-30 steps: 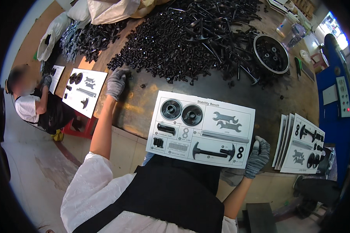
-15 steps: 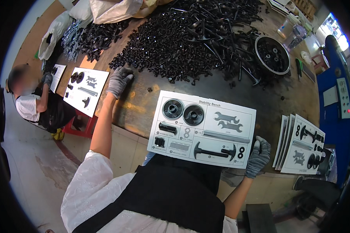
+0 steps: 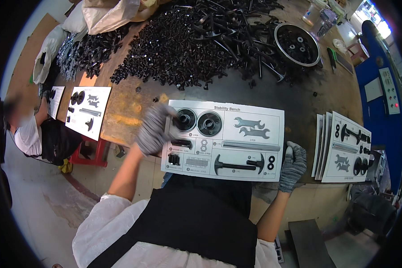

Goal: The person picks small black metal parts from a large pile on a workbench and places them into designated slots on a white cardboard backing labeled 'Stability Bench.' They repeat this process, stacking completed backings and retrieving new ones to continue assembly.

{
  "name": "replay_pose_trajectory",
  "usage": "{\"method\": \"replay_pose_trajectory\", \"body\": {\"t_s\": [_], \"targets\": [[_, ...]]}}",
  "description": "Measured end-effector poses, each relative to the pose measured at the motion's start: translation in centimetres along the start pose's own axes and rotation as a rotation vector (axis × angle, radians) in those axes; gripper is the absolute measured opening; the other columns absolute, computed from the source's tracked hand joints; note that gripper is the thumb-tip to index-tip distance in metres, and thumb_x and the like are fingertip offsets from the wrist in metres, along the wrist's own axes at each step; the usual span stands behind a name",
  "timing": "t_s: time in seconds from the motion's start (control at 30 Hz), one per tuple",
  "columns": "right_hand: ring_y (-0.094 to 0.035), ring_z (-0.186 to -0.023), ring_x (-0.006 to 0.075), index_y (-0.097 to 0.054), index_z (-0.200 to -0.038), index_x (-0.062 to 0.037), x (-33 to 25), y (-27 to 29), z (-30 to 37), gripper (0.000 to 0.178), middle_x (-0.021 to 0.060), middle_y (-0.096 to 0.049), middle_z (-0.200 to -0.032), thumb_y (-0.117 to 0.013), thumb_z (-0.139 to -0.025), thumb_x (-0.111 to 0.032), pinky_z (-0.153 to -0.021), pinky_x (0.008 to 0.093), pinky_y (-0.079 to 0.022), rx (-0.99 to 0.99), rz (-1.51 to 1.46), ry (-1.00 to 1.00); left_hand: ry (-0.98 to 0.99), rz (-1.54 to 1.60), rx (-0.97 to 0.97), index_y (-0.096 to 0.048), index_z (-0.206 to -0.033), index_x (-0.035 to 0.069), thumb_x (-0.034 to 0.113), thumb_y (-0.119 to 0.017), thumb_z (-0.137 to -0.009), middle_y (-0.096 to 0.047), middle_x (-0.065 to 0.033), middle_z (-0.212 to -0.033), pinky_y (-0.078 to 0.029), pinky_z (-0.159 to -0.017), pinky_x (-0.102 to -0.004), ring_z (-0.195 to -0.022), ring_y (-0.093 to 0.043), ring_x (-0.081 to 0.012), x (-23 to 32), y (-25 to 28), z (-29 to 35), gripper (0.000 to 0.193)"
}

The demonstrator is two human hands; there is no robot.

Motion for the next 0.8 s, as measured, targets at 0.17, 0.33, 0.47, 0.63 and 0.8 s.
{"method": "replay_pose_trajectory", "body": {"t_s": [0.17, 0.33, 0.47, 0.63, 0.8], "targets": [[-0.065, -0.093, 0.0213, -0.072, -0.101, -0.0012, -0.2, 0.0, -0.1, 0.014, 0.0094, -0.068, -0.098, -0.063, -0.093, -0.007, -0.087, 0.0336, -0.051, -0.019, 0.027, -0.024, -0.161, -0.139, -0.252, -0.064, -0.101, 0.011, 0.023, -0.072, -0.072, -0.06, -0.0093, -0.095, -0.043, -0.089, -0.0447, -0.094, -0.058, -0.0317, 5.2, -7.9, 1.9, 0.032], [-0.065, -0.093, 0.0203, -0.073, -0.1, -0.0016, -0.1, -0.3, 0.0, 0.013, 0.009, -0.068, -0.098, -0.063, -0.092, -0.005, -0.087, 0.0334, -0.051, -0.009, -0.026, -0.03, -0.132, -0.173, -0.32, -0.064, -0.108, 0.013, 0.022, -0.071, -0.077, -0.062, -0.0082, -0.1, -0.043, -0.089, -0.0439, -0.096, -0.058, -0.0312, 4.6, -8.4, 2.2, 0.034], [-0.066, -0.092, 0.0202, -0.073, -0.1, -0.0018, 0.0, -0.2, -0.1, 0.013, 0.0088, -0.069, -0.097, -0.063, -0.092, -0.005, -0.085, 0.0333, -0.052, -0.004, 0.033, -0.025, -0.138, -0.111, -0.322, -0.066, -0.109, 0.014, 0.025, -0.073, -0.081, -0.066, -0.004, -0.109, -0.04, -0.094, -0.0418, -0.1, -0.059, -0.0293, 4.8, -8.3, 2.3, 0.031], [-0.066, -0.092, 0.0203, -0.073, -0.101, -0.0023, -0.1, -0.3, -0.1, 0.013, 0.0088, -0.069, -0.099, -0.063, -0.093, -0.006, -0.086, 0.0336, -0.052, -0.013, 0.001, -0.03, -0.077, 0.149, -0.284, -0.067, -0.111, 0.009, 0.024, -0.074, -0.083, -0.068, -0.0063, -0.096, -0.043, -0.091, -0.0406, -0.097, -0.061, -0.0258, 3.5, -5.1, 0.4, 0.033], [-0.066, -0.094, 0.0201, -0.072, -0.107, -0.0039, -0.4, 0.3, -1.3, 0.017, 0.0084, -0.069, -0.101, -0.063, -0.093, -0.007, -0.087, 0.0329, -0.052, 0.033, -0.002, 0.028, 0.167, -0.167, 0.063, -0.07, -0.105, 0.009, 0.021, -0.068, -0.09, -0.069, -0.0114, -0.096, -0.052, -0.082, -0.0385, -0.09, -0.067, -0.0285, -5.5, 0.9, -5.5, 0.019]]}}
Point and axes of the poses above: each hand's wrist, its own z-axis away from the middle knuckle, its own y-axis out of the back of the hand, x = y × z, the point moved 10 cm from there along -z, towards the middle knuckle
